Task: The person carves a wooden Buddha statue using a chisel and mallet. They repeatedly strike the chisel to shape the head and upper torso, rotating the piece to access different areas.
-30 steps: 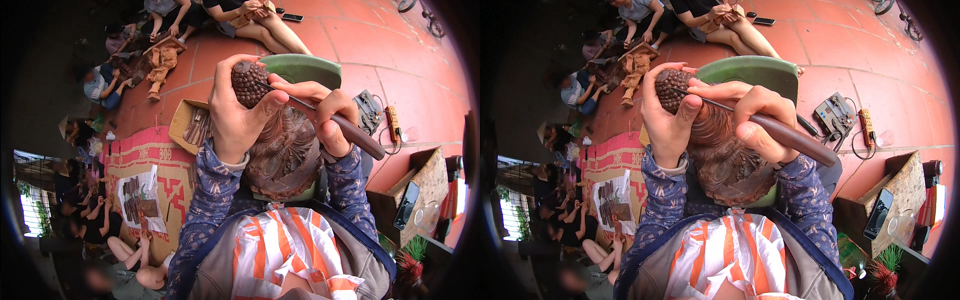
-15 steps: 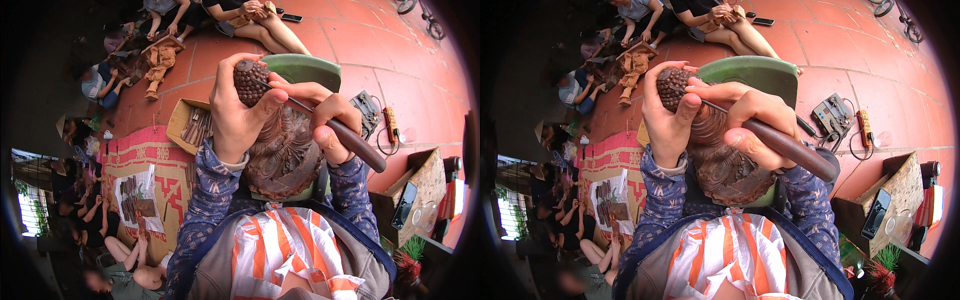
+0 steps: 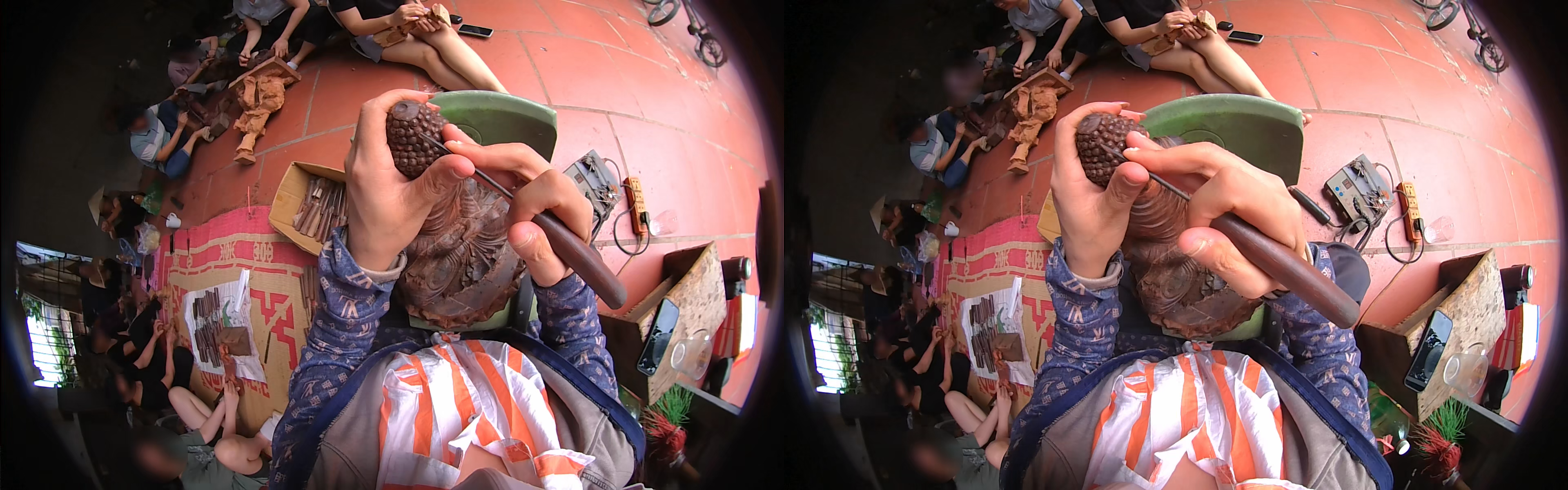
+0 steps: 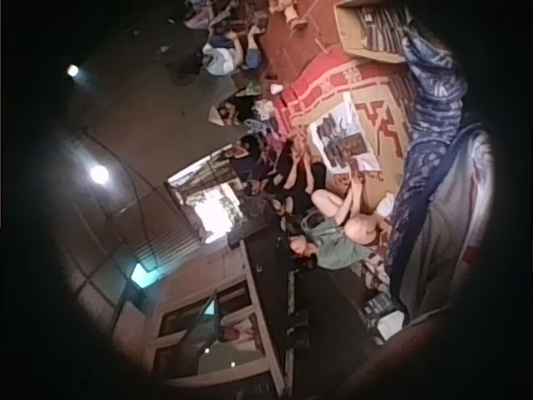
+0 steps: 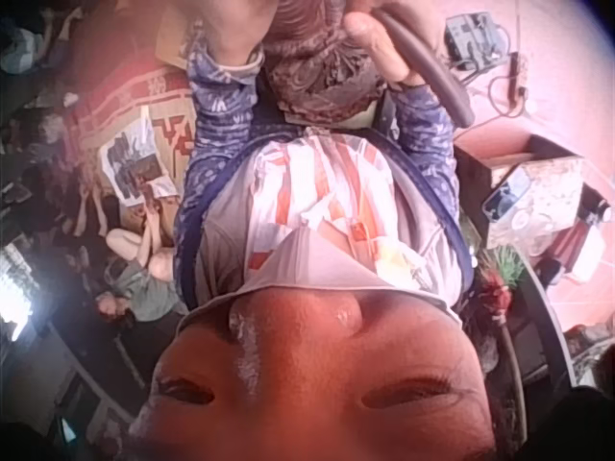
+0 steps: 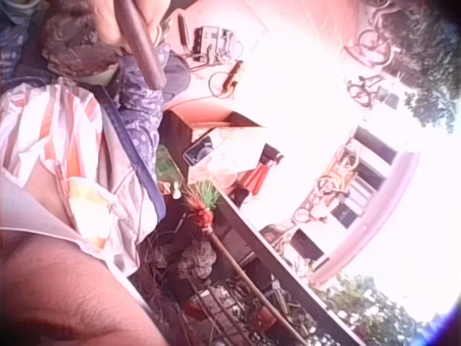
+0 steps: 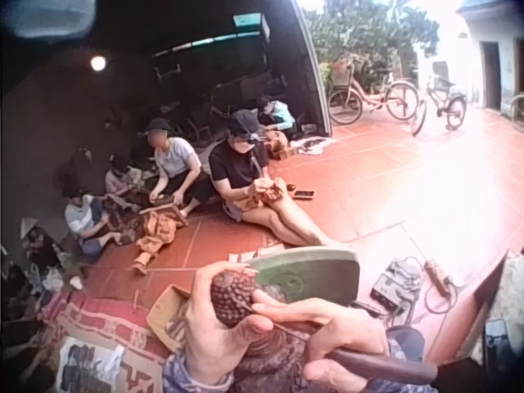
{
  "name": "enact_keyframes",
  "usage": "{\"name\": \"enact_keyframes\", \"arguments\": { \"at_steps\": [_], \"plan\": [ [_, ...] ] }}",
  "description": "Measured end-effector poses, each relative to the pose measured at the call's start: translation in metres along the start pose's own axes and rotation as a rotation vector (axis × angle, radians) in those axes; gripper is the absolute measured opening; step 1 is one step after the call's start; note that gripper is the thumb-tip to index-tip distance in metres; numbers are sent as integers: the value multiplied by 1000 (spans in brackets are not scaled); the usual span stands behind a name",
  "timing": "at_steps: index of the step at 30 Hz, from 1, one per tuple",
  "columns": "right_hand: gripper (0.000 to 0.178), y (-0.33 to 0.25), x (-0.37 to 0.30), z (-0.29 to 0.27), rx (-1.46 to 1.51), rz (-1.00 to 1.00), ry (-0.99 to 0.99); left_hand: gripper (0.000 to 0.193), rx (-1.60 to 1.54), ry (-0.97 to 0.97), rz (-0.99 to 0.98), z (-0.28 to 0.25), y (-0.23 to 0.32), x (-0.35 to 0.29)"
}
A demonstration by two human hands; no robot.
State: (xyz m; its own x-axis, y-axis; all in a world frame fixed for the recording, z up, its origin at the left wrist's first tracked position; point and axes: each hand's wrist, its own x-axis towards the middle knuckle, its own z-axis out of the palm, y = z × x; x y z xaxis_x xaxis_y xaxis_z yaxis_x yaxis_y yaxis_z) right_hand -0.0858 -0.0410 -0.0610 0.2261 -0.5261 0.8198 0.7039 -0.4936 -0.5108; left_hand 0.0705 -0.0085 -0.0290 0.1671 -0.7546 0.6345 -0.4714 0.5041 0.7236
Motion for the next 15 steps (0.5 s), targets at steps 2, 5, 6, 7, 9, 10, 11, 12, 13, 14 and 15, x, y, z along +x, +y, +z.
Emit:
{"name": "enact_keyframes", "arguments": {
  "at_steps": [2, 5, 6, 7, 9, 10, 11, 12, 13, 14, 15],
  "plan": [
    [24, -2, -1, 2, -38, -10, -5, 79, -30, -7, -18, 1, 0, 0],
    [25, -4, -2, 5, -115, -19, -24, 80, -20, -18, -24, -3, 0, -1],
    [26, -5, -2, 6, -135, -23, -22, 81, -16, -25, -24, -3, 0, -1],
    [26, -7, -2, 7, -155, -26, -19, 81, -13, -31, -23, -3, 0, -1],
    [26, -7, -2, 9, -157, -28, 0, 81, -14, -41, -28, -3, 0, -1],
    [26, -7, -3, 10, -157, -29, 8, 81, -20, -45, -34, -3, 1, -1],
    [26, -7, -2, 11, -157, -32, 14, 81, -26, -50, -40, -4, 1, -1],
    [26, -7, -2, 11, -159, -30, 13, 81, -18, -47, -36, -3, 1, -1],
    [26, -7, -2, 11, -160, -28, 12, 81, -11, -45, -32, -3, 0, 0],
    [26, -7, -1, 9, -165, -23, 2, 81, -4, -43, -28, -3, -1, 0],
    [26, -9, 0, 8, -174, -6, -21, 81, -11, -40, -32, -3, 0, 0]
  ]
}}
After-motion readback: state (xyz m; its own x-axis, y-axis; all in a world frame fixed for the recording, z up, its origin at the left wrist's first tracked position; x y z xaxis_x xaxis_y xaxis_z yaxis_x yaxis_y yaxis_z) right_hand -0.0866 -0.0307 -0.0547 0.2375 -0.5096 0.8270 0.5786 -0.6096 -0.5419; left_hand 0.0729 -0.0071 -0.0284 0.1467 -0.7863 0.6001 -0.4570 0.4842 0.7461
